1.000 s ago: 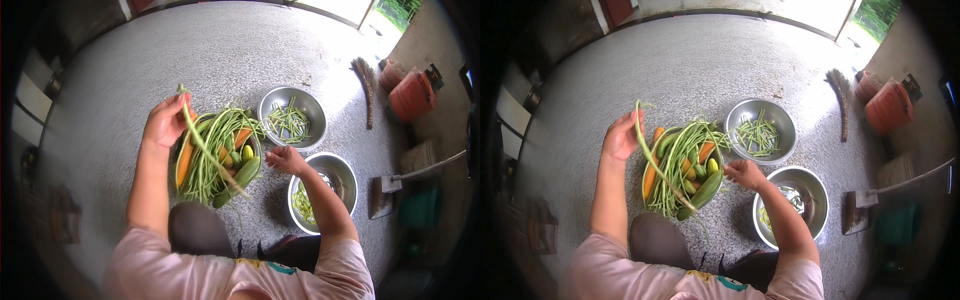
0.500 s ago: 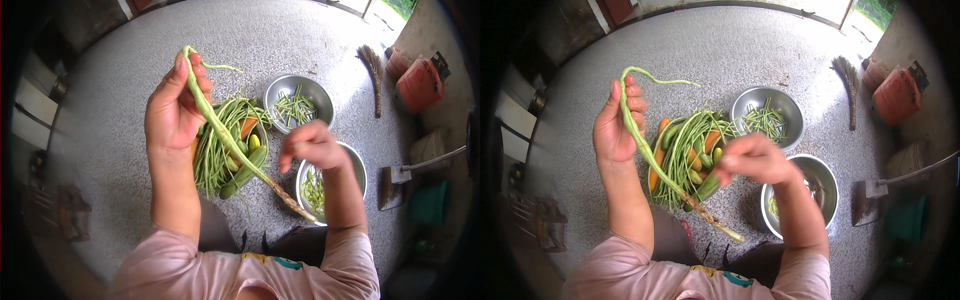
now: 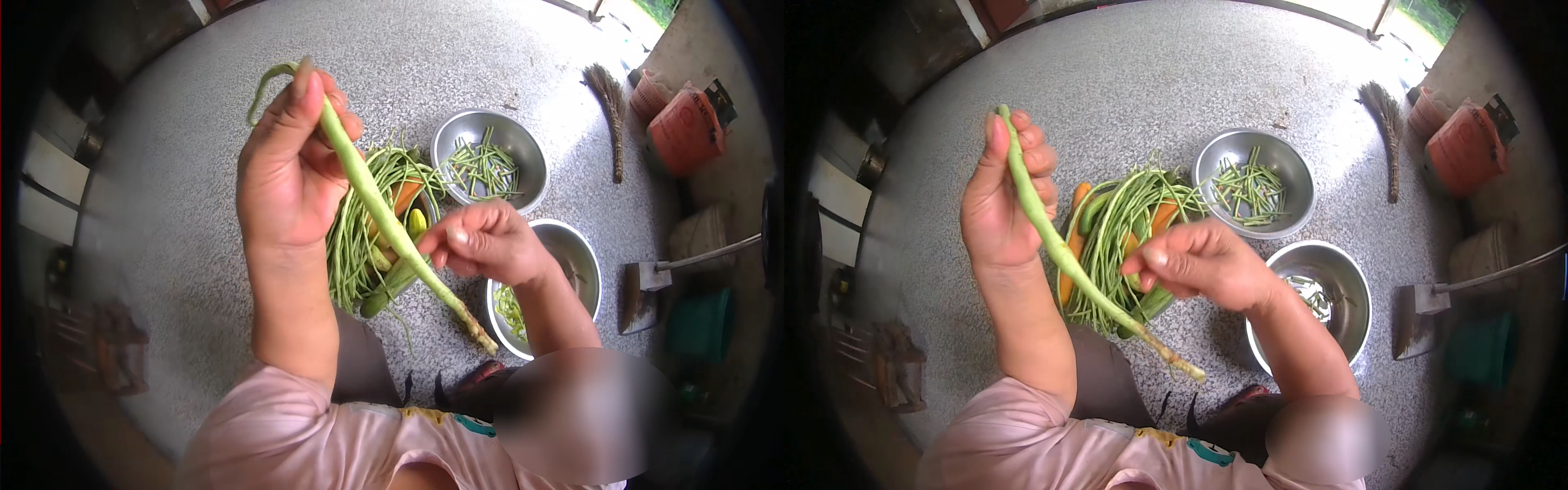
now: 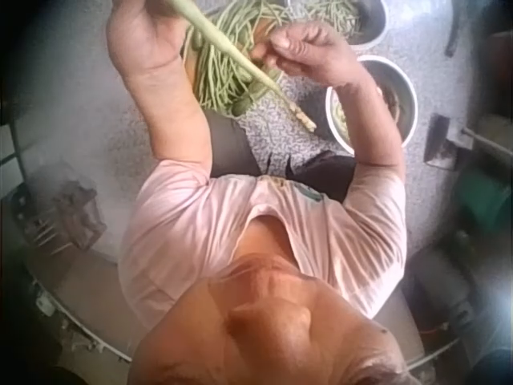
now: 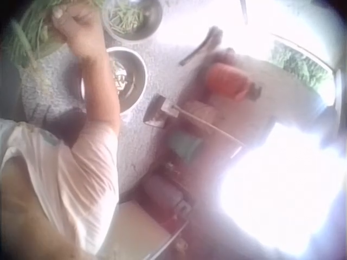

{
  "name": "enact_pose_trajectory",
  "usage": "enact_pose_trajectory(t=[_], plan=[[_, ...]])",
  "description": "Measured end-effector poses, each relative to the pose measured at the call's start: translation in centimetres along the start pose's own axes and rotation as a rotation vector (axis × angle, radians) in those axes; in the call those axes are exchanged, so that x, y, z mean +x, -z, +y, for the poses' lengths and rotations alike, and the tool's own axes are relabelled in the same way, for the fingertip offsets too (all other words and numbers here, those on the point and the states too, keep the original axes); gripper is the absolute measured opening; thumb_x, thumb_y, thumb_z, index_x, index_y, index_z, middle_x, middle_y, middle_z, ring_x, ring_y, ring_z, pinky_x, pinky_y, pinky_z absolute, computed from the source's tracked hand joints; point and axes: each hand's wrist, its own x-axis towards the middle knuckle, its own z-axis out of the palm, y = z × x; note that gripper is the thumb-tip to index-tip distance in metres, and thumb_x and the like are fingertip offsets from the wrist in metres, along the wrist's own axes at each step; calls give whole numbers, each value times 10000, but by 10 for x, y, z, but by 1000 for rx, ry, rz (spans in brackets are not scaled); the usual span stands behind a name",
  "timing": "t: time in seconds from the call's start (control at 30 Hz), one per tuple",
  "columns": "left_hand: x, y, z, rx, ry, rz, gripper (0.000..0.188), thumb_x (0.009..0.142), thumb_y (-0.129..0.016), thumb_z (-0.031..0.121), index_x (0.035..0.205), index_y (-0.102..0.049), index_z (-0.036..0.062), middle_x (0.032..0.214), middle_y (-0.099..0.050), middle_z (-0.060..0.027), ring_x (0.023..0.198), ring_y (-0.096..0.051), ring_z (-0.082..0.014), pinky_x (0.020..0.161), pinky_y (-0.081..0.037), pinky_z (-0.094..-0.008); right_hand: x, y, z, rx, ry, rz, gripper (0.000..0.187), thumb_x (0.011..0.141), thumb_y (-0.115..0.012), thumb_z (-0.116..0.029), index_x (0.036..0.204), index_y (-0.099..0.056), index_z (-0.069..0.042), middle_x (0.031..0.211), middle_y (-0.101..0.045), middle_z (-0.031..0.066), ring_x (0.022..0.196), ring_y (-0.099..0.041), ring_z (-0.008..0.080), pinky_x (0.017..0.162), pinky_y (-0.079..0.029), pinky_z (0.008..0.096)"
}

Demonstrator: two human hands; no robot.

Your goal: Snapping long beans into small pieces and placing them into a metal bowl.

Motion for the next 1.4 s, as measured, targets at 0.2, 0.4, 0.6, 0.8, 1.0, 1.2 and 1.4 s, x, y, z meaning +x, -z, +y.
enact_pose_trajectory(t=[0.2, 0.4, 0.6, 0.8, 1.0, 1.2, 1.4], plan=[[1, -11, -17, 130, -18, 55, 148, 804, -611, 169, 835, -567, 30, 668, -573, -29, 589, -605, -112, 467, -521, -199, -11, -9, 2, 272, 26, -206, 294, 885, -482, -233, 864, -615, 28, 791, -631, 132, 425, -373, 38, 374, -268, 177], [-4, -17, -21, 298, -5, 80, 157, 845, -560, 216, 893, -548, 67, 739, -515, 4, 633, -505, -91, 516, -437, -220, -16, -10, -3, 308, 58, -210, 221, 838, -559, -173, 908, -617, 29, 751, -624, 106, 411, -407, 36, 347, -255, 174], [-2, -13, -24, 134, -55, 97, 124, 845, -547, 158, 856, -563, 36, 722, -560, -46, 639, -572, -151, 543, -511, -252, -22, -11, -8, 295, 308, 0, 146, 783, -618, -86, 877, -617, 26, 777, -630, 104, 570, -519, 76, 478, -386, 202], [-3, -15, -23, 144, -100, 64, 118, 843, -538, 126, 843, -561, 10, 695, -593, -81, 649, -630, -185, 555, -566, -267, -24, -17, -22, 301, 122, -18, 206, 800, -610, -148, 885, -623, 39, 702, -610, 79, 537, -489, 60, 439, -340, 176], [-6, -16, -23, 227, -93, -33, 135, 846, -538, 130, 899, -552, 7, 721, -561, -65, 661, -586, -165, 548, -524, -244, -23, -16, -18, 203, 85, -33, 242, 818, -595, -180, 887, -631, 49, 677, -600, 55, 542, -494, 66, 465, -353, 179], [-5, -17, -22, 218, -85, 8, 156, 846, -535, 136, 913, -558, -3, 730, -565, -64, 639, -572, -145, 528, -505, -221, -20, -16, -16, -41, 182, 62, 173, 780, -634, -127, 852, -639, 31, 714, -625, 69, 612, -563, 100, 524, -416, 219], [1, -2, -32, 146, 112, 52, 167, 835, -537, 118, 909, -574, -27, 743, -590, -79, 604, -581, -114, 524, -519, -201, -21, -11, -28, -987, 817, 134, 141, 727, -651, -107, 745, -629, 31, 644, -616, 110, 532, -576, 183, 492, -464, 269]])
